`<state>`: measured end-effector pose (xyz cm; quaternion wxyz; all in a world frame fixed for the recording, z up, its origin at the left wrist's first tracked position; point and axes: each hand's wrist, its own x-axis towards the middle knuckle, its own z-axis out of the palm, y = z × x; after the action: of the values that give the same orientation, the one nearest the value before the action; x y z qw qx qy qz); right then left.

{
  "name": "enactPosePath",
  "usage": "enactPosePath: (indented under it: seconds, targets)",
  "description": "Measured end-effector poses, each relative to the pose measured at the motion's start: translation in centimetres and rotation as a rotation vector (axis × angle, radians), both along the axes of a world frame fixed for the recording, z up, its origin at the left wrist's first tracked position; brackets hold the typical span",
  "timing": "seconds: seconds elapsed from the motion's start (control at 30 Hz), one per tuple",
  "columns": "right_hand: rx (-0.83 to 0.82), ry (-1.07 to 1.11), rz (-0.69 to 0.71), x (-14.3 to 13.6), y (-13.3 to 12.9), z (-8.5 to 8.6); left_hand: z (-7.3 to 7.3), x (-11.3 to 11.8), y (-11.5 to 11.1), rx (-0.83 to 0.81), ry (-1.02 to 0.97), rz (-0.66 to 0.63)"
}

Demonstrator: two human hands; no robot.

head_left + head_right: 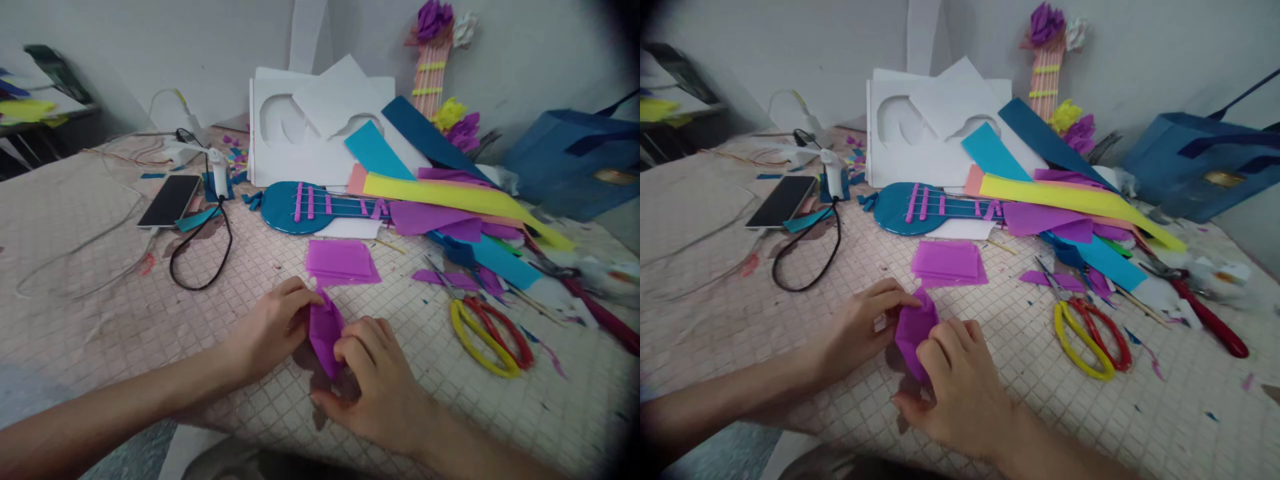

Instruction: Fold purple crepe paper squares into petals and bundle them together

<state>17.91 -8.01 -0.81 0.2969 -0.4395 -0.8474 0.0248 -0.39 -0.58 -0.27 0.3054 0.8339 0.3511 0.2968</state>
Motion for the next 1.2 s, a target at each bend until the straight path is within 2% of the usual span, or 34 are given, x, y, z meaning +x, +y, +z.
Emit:
enactPosePath:
  seconds: [0.2,0.27,0.4,0.6,0.73,0.9,1.07,1.2]
  targets:
    - [0.024,-0.085,-0.053,0.2,0.3,-0.6,-0.2,-0.6,-0.5,0.279,0.151,0.048]
    - [0.017,-0.127,-0.005,0.9,0.3,-0.7,-0.1,-0.9,-0.6,0.353,0.181,0.021]
    - [-0.011,-0.159,0.145,2.8,0.0,-0.9,0.0,-1.7,-1.0,0.461,0.253,-0.132]
    - [0.015,-0.141,0.218,5.5,-0.3,-0.5,-0.1,-2.2,-0.8,0.535,0.310,-0.248]
    - [0.053,-0.159,0.243,6.5,-0.1,-0.3,0.2,-1.5,-0.3,0.630,0.335,-0.349]
    - [0.004,-0.171,0.240,7.5,0.3,-0.5,0.2,-0.3,0.3,0.709,0.325,-0.461]
    - [-0.066,-0.106,0.247,8.4,0.4,-0.8,-0.3,0.2,0.5,0.692,0.271,-0.488]
    - [-0.120,-0.063,0.243,8.9,0.4,-0.9,-0.3,0.5,0.5,0.775,0.259,-0.503]
